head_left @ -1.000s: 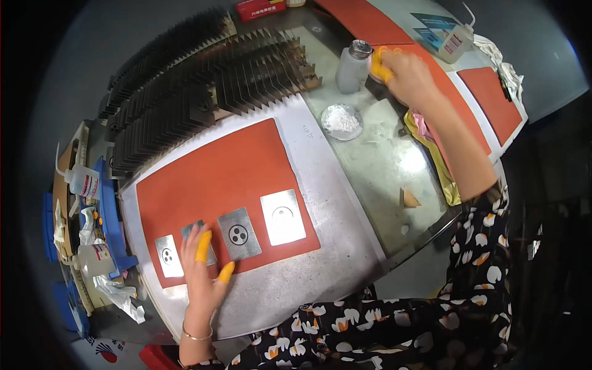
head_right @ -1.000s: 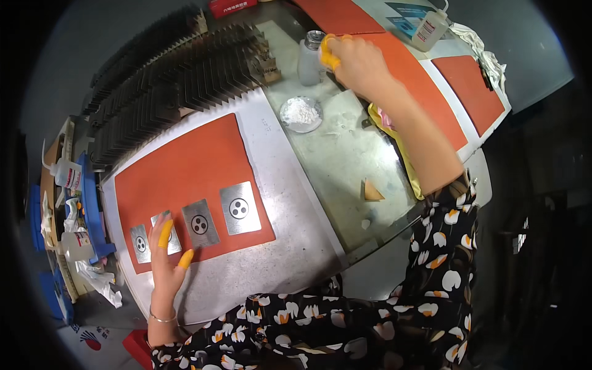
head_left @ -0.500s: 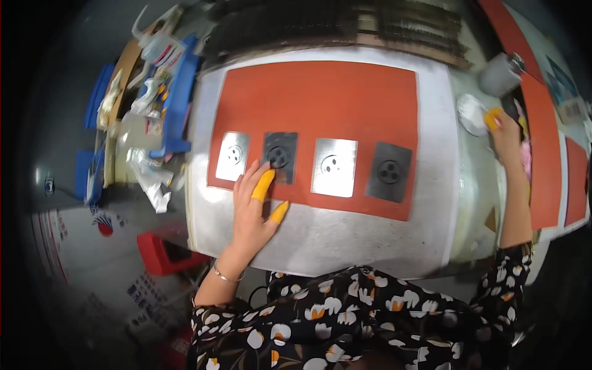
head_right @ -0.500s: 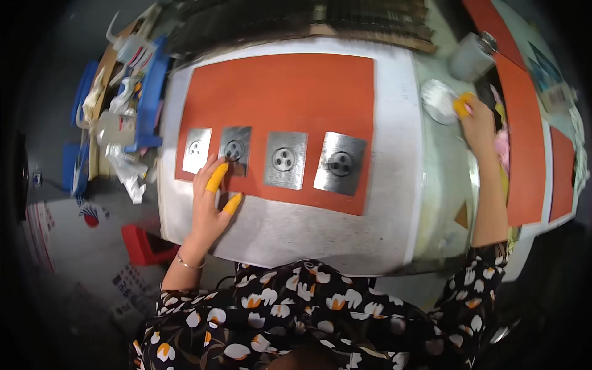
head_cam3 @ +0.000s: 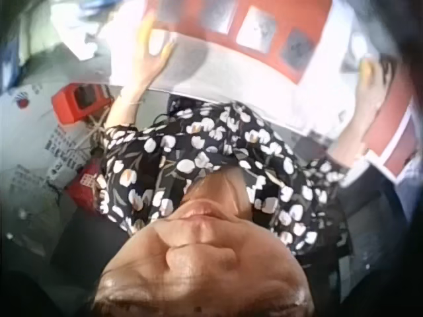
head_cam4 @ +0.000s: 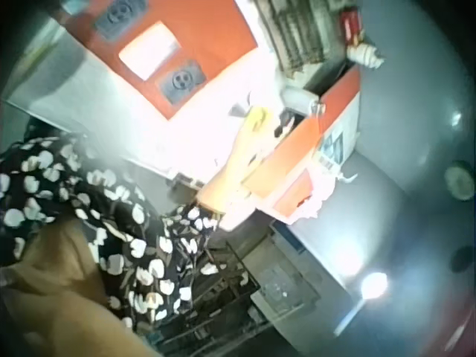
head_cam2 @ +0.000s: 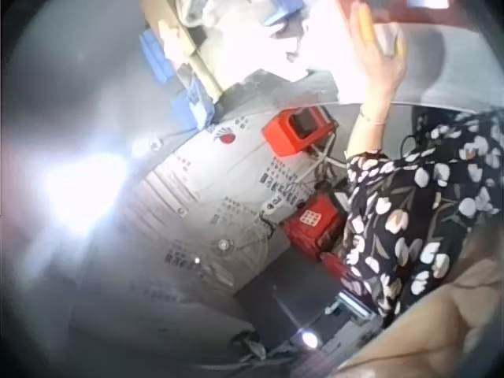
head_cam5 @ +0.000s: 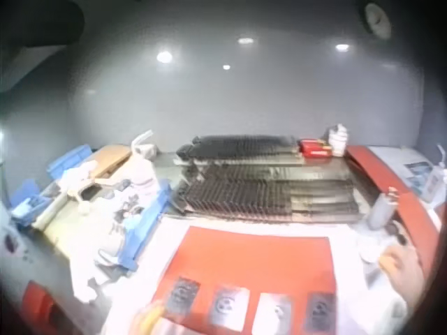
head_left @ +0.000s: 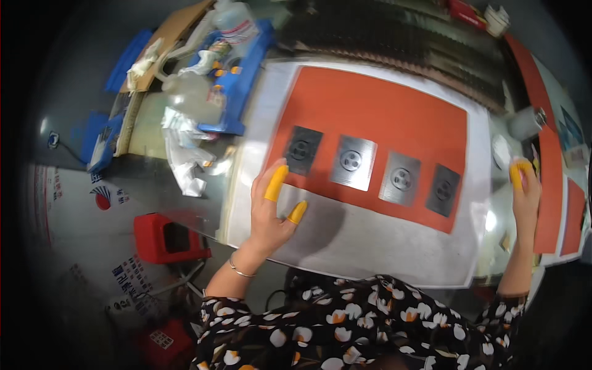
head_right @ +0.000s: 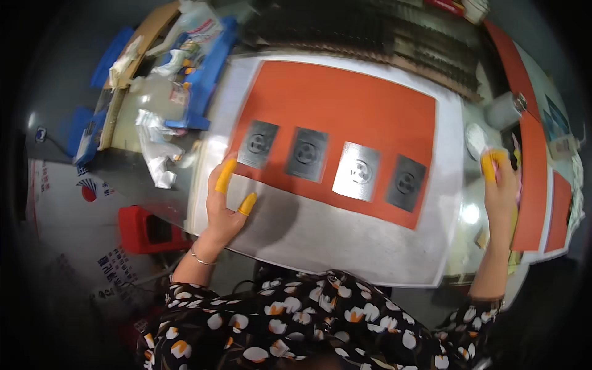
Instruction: The person cleans a metal workbench and several small metal plates using a pink cloth and a yellow sponge. They wipe the surface, handle the plates one by one, and apply a liquid from a squeeze bottle to the plates before scrubbing them.
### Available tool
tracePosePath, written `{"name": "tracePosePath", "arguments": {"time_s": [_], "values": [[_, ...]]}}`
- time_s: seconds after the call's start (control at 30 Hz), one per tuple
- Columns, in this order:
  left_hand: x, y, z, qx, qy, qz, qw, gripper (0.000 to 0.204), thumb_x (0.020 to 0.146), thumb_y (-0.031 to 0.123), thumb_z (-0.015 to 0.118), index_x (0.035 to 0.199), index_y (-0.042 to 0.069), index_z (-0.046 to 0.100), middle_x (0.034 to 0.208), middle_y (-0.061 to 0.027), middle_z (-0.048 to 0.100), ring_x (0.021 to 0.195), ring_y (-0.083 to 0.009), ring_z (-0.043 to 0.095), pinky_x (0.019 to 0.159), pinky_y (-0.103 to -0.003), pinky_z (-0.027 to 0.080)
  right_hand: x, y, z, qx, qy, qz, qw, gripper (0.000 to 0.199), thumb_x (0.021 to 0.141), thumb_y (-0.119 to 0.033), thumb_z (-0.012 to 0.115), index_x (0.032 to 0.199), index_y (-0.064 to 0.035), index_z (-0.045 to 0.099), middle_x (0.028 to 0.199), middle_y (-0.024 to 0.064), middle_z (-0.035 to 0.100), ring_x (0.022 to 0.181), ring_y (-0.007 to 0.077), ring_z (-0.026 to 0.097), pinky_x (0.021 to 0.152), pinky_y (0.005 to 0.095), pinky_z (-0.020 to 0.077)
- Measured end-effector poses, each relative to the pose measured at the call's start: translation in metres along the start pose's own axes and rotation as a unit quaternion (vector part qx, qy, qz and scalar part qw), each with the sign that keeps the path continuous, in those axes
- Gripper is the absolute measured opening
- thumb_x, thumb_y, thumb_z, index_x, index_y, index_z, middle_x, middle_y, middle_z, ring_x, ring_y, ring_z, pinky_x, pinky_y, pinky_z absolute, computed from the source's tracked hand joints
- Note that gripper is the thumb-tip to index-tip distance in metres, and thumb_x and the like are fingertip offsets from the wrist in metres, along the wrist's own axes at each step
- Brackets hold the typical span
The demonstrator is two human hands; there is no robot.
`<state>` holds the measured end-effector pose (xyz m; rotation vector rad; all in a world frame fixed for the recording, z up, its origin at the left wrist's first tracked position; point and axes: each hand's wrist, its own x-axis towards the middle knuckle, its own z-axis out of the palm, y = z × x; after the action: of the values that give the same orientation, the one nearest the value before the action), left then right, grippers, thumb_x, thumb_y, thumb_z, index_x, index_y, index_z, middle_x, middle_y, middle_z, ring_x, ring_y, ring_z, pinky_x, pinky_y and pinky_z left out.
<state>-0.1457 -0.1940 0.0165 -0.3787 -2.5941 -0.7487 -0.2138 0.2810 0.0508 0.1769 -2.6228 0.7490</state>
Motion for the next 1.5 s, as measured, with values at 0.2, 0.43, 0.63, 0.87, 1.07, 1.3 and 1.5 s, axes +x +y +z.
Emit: {"name": "tracePosePath", "arguments": {"time_s": [0.2, 0.43, 0.63, 0.87, 1.07, 1.3, 1.5], "values": [[0.065, -0.115, -0.086, -0.205, 0.219, -0.080, 0.951, 0.086, 0.071, 0.012, 0.070, 0.138, 0.000, 0.018, 0.140, -0.0188, 0.025, 0.132, -0.0244, 0.022, 0.107, -0.034, 0.014, -0.067, -0.084, 0.024, 0.256, -0.050, 0.115, 0.959, 0.005, 0.083, -0.003, 0.056, 0.085, 0.0010, 0.055, 0.071, 0.0014, 0.052, 0.062, 0.0064, 0.046, 0.057, 0.0199, 0.0378], [0.118, -0.189, -0.097, -0.135, 0.070, -0.145, 0.978, 0.058, 0.071, 0.012, 0.071, 0.122, -0.001, 0.044, 0.113, -0.0108, 0.054, 0.101, -0.0201, 0.053, 0.087, -0.032, 0.041, -0.081, -0.096, -0.004, 0.269, -0.070, 0.212, 0.937, 0.006, 0.082, -0.004, 0.058, 0.086, 0.0001, 0.056, 0.082, 0.0025, 0.058, 0.071, 0.0080, 0.051, 0.065, 0.0226, 0.0420], [0.162, -0.137, -0.088, -0.207, 0.194, -0.040, 0.958, 0.056, 0.077, 0.011, 0.068, 0.122, -0.005, 0.039, 0.118, -0.0154, 0.050, 0.103, -0.0220, 0.052, 0.086, -0.035, 0.046, -0.114, -0.077, -0.018, 0.301, -0.018, 0.253, 0.919, 0.007, 0.083, -0.005, 0.059, 0.088, 0.0006, 0.056, 0.085, 0.0030, 0.059, 0.075, 0.0067, 0.050, 0.068, 0.0207, 0.0426], [0.203, 0.021, -0.022, -0.169, -0.051, 0.083, 0.981, 0.067, 0.063, 0.012, 0.071, 0.123, 0.001, 0.041, 0.112, -0.0098, 0.052, 0.101, -0.0199, 0.052, 0.089, -0.033, 0.042, -0.134, -0.045, -0.022, 0.358, -0.018, 0.270, 0.894, 0.009, 0.083, -0.005, 0.059, 0.089, 0.0014, 0.057, 0.075, 0.0011, 0.057, 0.069, 0.0052, 0.049, 0.064, 0.0203, 0.0421], [0.216, 0.156, 0.094, -0.091, -0.211, 0.191, 0.954, 0.066, 0.059, 0.018, 0.076, 0.115, 0.002, 0.045, 0.105, -0.0185, 0.055, 0.096, -0.0324, 0.056, 0.082, -0.038, 0.045, -0.141, -0.006, -0.024, 0.290, -0.012, 0.190, 0.938, 0.011, 0.081, -0.008, 0.062, 0.086, 0.0007, 0.058, 0.070, 0.0053, 0.058, 0.060, 0.0079, 0.052, 0.055, 0.0226, 0.0416], [0.226, 0.212, 0.156, 0.072, -0.286, 0.194, 0.936, 0.068, 0.062, 0.024, 0.075, 0.115, -0.002, 0.043, 0.104, -0.0182, 0.054, 0.095, -0.0329, 0.055, 0.080, -0.039, 0.045, -0.143, 0.021, -0.027, 0.252, 0.022, 0.122, 0.960, 0.012, 0.079, -0.010, 0.065, 0.085, -0.0010, 0.059, 0.070, 0.0081, 0.058, 0.060, 0.0139, 0.053, 0.054, 0.0252, 0.0408], [0.230, 0.218, 0.171, 0.095, -0.303, 0.226, 0.921, 0.065, 0.064, 0.025, 0.074, 0.114, -0.004, 0.044, 0.105, -0.0183, 0.054, 0.096, -0.0323, 0.054, 0.081, -0.038, 0.045, -0.147, 0.035, -0.023, 0.274, 0.027, 0.129, 0.952, 0.014, 0.078, -0.011, 0.065, 0.087, -0.0015, 0.059, 0.070, 0.0084, 0.058, 0.059, 0.0154, 0.053, 0.054, 0.0255, 0.0402]]}}
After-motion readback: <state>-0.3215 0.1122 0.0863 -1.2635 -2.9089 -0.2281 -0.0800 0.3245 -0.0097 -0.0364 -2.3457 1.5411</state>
